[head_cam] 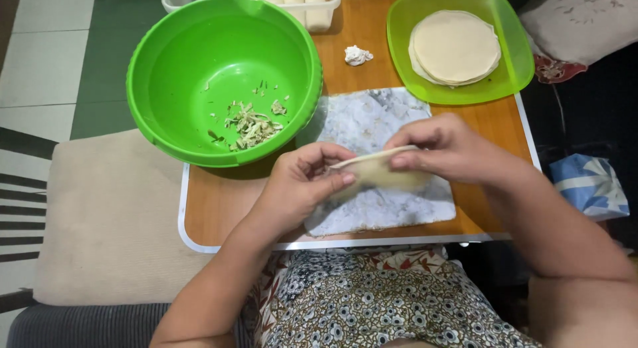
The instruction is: Rolling and sealing spring rolls with vegetable filling.
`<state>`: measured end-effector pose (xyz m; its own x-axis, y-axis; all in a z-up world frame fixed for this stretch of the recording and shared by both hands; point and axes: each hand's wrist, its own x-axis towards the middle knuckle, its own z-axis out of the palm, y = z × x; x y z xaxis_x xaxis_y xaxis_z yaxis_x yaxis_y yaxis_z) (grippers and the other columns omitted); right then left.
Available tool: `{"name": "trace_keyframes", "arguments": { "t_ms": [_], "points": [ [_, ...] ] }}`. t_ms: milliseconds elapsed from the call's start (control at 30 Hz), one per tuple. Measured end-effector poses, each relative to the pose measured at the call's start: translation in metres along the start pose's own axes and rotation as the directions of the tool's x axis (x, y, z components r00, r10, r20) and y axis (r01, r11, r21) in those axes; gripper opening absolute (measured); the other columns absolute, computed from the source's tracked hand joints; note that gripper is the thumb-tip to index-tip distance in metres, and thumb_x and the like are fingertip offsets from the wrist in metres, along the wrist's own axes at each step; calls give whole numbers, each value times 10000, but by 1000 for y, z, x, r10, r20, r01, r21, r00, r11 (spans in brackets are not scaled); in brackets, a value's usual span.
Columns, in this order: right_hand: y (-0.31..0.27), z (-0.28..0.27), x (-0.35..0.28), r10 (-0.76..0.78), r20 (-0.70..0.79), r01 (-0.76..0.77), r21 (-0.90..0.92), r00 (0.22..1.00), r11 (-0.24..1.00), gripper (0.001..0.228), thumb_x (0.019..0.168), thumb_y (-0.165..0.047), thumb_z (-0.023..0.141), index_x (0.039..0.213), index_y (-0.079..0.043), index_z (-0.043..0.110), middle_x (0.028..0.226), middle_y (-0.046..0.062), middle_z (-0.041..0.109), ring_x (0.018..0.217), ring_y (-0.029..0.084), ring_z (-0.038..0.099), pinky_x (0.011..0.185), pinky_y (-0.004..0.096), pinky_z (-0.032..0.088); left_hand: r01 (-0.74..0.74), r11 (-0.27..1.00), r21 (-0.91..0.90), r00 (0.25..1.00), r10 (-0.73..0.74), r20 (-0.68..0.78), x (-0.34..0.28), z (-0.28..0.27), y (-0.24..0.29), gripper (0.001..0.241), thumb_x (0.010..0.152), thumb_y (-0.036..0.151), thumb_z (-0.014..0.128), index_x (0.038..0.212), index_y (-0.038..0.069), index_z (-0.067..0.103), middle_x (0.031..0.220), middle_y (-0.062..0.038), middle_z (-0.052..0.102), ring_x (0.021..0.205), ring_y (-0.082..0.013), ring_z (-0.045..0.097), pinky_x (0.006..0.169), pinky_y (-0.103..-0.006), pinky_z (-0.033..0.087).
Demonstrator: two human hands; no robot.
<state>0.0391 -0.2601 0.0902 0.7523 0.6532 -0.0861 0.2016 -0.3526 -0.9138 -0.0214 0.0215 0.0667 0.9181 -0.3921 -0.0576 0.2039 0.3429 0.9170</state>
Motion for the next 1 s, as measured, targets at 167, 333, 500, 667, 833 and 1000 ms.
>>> {"name": "trace_keyframes", "arguments": {
  "t_ms": [167, 333, 500, 667, 833, 1000],
  "points": [
    [-8, -1, -11, 150, -34, -137, 253, 988, 958, 252, 952, -213, 696, 1069, -7, 782, 873, 9, 753, 772, 62, 666, 663, 237, 547, 33, 985, 169, 999, -32, -10, 13, 12, 12, 180, 950, 34, 702, 1121, -17, 717, 982, -26, 742, 881, -93, 691, 797, -249, 587],
    [9, -7, 0, -107, -275, 98, -48, 956, 994, 205, 1013, -211, 684, 1120, -54, 761, 931, 30, 748, 830, 106, 674, 747, 271, 540, -295, 808, 510, 940, 341, 4, 45, 5, -1, 133, 964, 37, 708, 1089, 5, 741, 977, -55, 761, 888, -125, 711, 804, -267, 582],
    [29, 9, -4, -478, -231, 282, -568, 847, 773, 148, 989, -228, 729, 1089, -128, 774, 1046, 46, 782, 955, 195, 704, 868, 349, 562, -598, 166, 784, 683, 618, 390, 36, -7, -12, 176, 895, 1, 735, 1066, 38, 753, 1002, -131, 759, 930, -299, 736, 862, -364, 586],
    [44, 39, -21, -481, 7, 341, -714, 877, 611, 357, 779, -254, 796, 1099, -100, 759, 1238, 135, 690, 1181, 340, 614, 1004, 483, 471, -642, 98, 760, 739, 341, 580, 4, -16, -30, 294, 813, 129, 786, 1072, 7, 718, 1180, -164, 719, 1145, -358, 670, 949, -444, 549],
    [19, 43, -15, -484, 26, 363, -696, 875, 620, 381, 784, -293, 797, 1097, -87, 725, 1114, 93, 679, 1072, 323, 621, 938, 464, 488, -596, 85, 798, 775, 320, 545, 7, -14, -36, 283, 838, 144, 785, 1087, 24, 724, 1184, -131, 709, 1147, -319, 663, 953, -437, 547],
    [19, 48, -1, -409, 113, 372, -672, 906, 640, 319, 764, -342, 794, 963, -106, 712, 928, 55, 662, 908, 298, 626, 811, 448, 491, -587, 3, 810, 766, 328, 553, 13, -15, -45, 187, 839, 151, 784, 994, 66, 723, 1114, -89, 730, 1096, -289, 684, 906, -423, 555]
  ]
}}
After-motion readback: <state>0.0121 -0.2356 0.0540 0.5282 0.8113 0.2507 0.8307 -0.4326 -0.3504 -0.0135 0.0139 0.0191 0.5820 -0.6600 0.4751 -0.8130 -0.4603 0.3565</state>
